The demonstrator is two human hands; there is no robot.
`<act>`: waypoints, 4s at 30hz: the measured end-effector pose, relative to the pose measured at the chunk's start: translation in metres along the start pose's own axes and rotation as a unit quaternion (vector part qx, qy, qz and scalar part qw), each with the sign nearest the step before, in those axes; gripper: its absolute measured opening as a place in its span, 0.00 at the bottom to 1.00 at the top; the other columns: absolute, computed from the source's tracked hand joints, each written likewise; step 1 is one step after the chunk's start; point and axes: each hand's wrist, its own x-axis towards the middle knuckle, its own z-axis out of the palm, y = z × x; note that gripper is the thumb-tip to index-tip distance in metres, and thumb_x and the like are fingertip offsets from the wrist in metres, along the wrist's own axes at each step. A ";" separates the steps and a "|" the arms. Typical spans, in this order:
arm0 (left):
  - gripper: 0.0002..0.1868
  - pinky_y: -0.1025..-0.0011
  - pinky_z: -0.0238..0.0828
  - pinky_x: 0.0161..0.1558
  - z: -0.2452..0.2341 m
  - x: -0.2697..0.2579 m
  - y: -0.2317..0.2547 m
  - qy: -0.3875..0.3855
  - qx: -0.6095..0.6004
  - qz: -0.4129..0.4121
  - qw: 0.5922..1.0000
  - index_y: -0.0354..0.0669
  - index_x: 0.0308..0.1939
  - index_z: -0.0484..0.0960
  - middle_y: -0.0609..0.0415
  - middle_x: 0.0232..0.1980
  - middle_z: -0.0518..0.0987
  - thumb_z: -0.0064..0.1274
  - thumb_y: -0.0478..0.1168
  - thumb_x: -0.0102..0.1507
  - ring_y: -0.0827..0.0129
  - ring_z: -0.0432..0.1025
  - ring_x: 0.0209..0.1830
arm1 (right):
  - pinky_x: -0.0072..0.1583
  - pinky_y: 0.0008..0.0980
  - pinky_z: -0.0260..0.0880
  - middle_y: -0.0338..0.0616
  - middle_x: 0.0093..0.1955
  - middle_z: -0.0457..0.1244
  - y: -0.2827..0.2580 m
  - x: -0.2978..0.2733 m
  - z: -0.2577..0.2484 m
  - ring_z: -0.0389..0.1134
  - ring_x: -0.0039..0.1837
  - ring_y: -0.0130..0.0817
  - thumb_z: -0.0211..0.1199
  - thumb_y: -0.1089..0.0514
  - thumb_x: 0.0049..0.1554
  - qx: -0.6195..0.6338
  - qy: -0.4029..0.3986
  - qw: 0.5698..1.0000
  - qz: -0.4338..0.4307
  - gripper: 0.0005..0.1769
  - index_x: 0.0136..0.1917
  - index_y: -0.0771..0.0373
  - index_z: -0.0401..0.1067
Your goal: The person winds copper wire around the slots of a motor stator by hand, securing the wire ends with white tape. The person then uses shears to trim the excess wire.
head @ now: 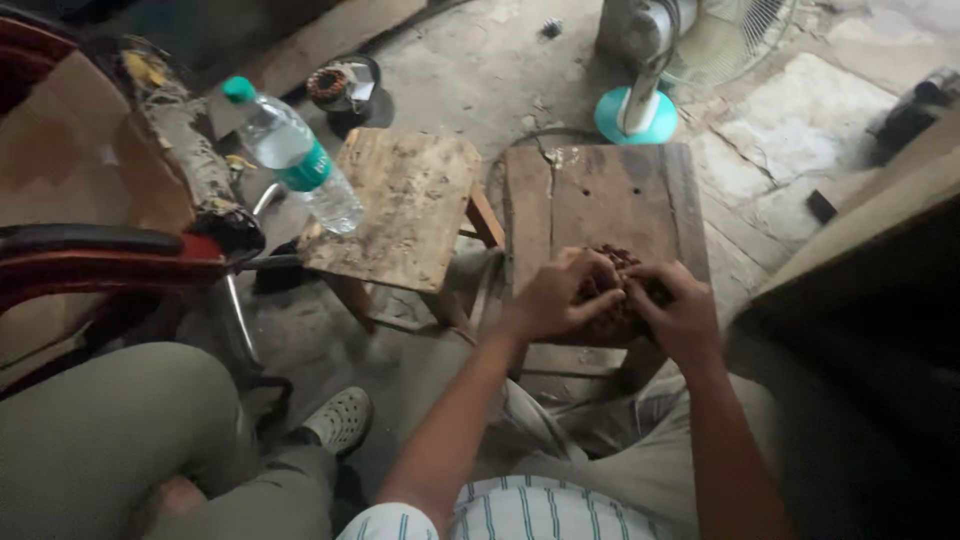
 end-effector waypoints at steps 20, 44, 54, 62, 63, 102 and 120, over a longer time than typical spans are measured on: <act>0.14 0.59 0.70 0.55 -0.001 0.002 0.005 -0.002 0.052 0.048 0.997 0.44 0.41 0.84 0.49 0.41 0.79 0.65 0.49 0.62 0.51 0.74 0.48 | 0.43 0.28 0.69 0.45 0.40 0.68 0.014 0.001 0.008 0.69 0.40 0.28 0.70 0.61 0.56 0.053 0.004 0.996 0.067 0.10 0.51 0.65 0.79; 0.15 0.57 0.69 0.53 0.004 0.002 -0.003 0.004 0.023 0.018 1.000 0.42 0.47 0.74 0.47 0.46 0.79 0.64 0.40 0.62 0.49 0.73 0.51 | 0.50 0.29 0.70 0.47 0.47 0.69 0.005 0.004 -0.001 0.71 0.48 0.33 0.69 0.66 0.56 0.079 -0.020 0.997 0.007 0.09 0.51 0.66 0.78; 0.19 0.59 0.70 0.56 0.004 -0.004 -0.006 -0.003 -0.028 -0.047 0.998 0.42 0.50 0.71 0.49 0.47 0.80 0.64 0.41 0.63 0.53 0.74 0.54 | 0.49 0.28 0.72 0.44 0.45 0.70 0.000 0.005 -0.001 0.73 0.46 0.30 0.69 0.67 0.54 0.064 -0.025 0.998 0.013 0.09 0.50 0.65 0.78; 0.18 0.59 0.69 0.59 0.004 -0.005 -0.009 -0.021 -0.027 -0.054 0.998 0.43 0.48 0.72 0.51 0.46 0.80 0.64 0.43 0.62 0.55 0.73 0.55 | 0.49 0.27 0.73 0.43 0.46 0.69 0.005 0.004 0.000 0.73 0.47 0.27 0.69 0.68 0.53 0.074 -0.032 0.996 0.024 0.09 0.49 0.64 0.78; 0.18 0.59 0.68 0.59 0.004 -0.004 -0.009 -0.017 -0.028 -0.051 0.998 0.43 0.48 0.72 0.51 0.46 0.80 0.64 0.43 0.62 0.55 0.73 0.55 | 0.49 0.27 0.72 0.44 0.46 0.69 0.005 0.003 0.000 0.72 0.46 0.28 0.69 0.68 0.54 0.077 -0.028 0.996 0.024 0.09 0.49 0.64 0.78; 0.19 0.55 0.68 0.61 0.006 -0.004 -0.010 0.005 0.018 -0.066 0.998 0.43 0.47 0.72 0.52 0.47 0.79 0.64 0.41 0.59 0.52 0.68 0.61 | 0.50 0.32 0.72 0.42 0.46 0.69 -0.009 0.002 0.002 0.71 0.48 0.32 0.70 0.62 0.53 -0.011 -0.009 1.000 -0.023 0.12 0.53 0.59 0.78; 0.19 0.54 0.64 0.63 0.009 -0.004 -0.017 -0.012 0.027 -0.079 0.996 0.45 0.49 0.71 0.55 0.46 0.80 0.63 0.44 0.61 0.53 0.69 0.61 | 0.53 0.37 0.71 0.42 0.47 0.69 -0.007 0.003 0.003 0.70 0.52 0.38 0.71 0.62 0.52 -0.058 -0.025 0.996 -0.059 0.07 0.46 0.60 0.78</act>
